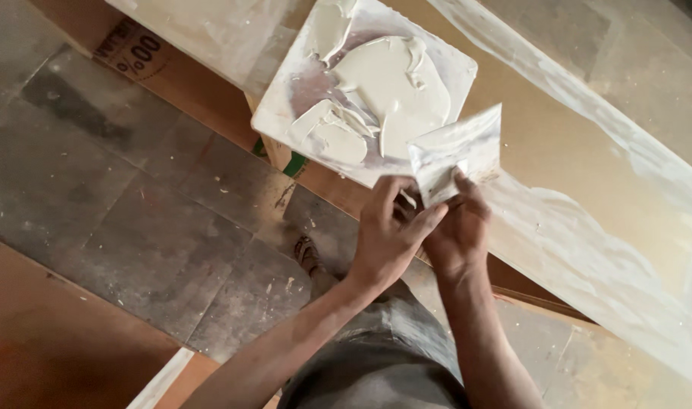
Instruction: The person applies white putty to a long wooden board using a metal putty knife, repeatedly scooping more material from a tray and spreading it across the surface.
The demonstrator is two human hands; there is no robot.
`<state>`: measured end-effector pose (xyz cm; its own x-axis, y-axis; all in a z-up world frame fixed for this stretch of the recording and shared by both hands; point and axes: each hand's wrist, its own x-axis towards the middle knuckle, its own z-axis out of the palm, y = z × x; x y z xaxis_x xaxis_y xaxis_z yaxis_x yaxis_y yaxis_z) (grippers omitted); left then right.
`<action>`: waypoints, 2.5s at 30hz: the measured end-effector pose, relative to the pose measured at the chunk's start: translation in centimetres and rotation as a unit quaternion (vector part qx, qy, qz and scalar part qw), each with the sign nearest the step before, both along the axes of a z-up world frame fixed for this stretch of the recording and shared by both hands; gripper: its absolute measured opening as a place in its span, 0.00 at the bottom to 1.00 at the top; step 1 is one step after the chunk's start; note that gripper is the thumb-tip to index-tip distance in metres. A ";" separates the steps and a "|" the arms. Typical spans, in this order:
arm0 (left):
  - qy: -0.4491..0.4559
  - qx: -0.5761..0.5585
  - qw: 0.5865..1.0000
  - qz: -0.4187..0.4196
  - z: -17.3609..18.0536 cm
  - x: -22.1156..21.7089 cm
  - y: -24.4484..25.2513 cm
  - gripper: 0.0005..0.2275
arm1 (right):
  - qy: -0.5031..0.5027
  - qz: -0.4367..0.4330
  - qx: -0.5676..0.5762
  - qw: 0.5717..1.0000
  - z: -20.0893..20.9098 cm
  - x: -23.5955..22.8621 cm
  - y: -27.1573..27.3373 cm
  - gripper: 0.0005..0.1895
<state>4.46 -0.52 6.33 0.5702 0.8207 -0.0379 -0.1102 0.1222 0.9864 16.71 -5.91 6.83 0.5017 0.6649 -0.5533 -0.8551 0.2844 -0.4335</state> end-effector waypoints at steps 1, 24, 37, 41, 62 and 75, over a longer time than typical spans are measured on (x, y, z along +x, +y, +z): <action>-0.018 0.015 0.999 0.028 0.2 0.9 0.4 0.11 | 0.001 -0.004 0.001 1.000 -0.3 -0.3 -0.9 0.21; -0.037 -0.377 0.896 -0.230 3.1 23.9 -16.1 0.14 | -0.735 0.281 -0.107 0.608 5.0 23.1 -35.0 0.15; 0.052 -0.423 0.868 -0.255 5.3 41.9 -34.6 0.09 | -0.657 0.204 -0.295 0.663 5.1 37.0 -52.2 0.43; -0.002 -0.472 0.850 -0.235 5.6 45.1 -34.3 0.09 | -0.719 0.196 -0.273 0.609 5.5 40.7 -53.3 0.34; -0.019 -0.326 0.900 -0.290 1.4 53.5 -29.9 0.11 | -0.689 0.128 -0.209 0.681 2.2 48.0 -45.3 0.46; 0.069 -0.568 0.817 -0.070 2.9 56.5 -31.1 0.10 | -0.686 0.105 -0.282 0.662 2.8 46.9 -44.6 0.55</action>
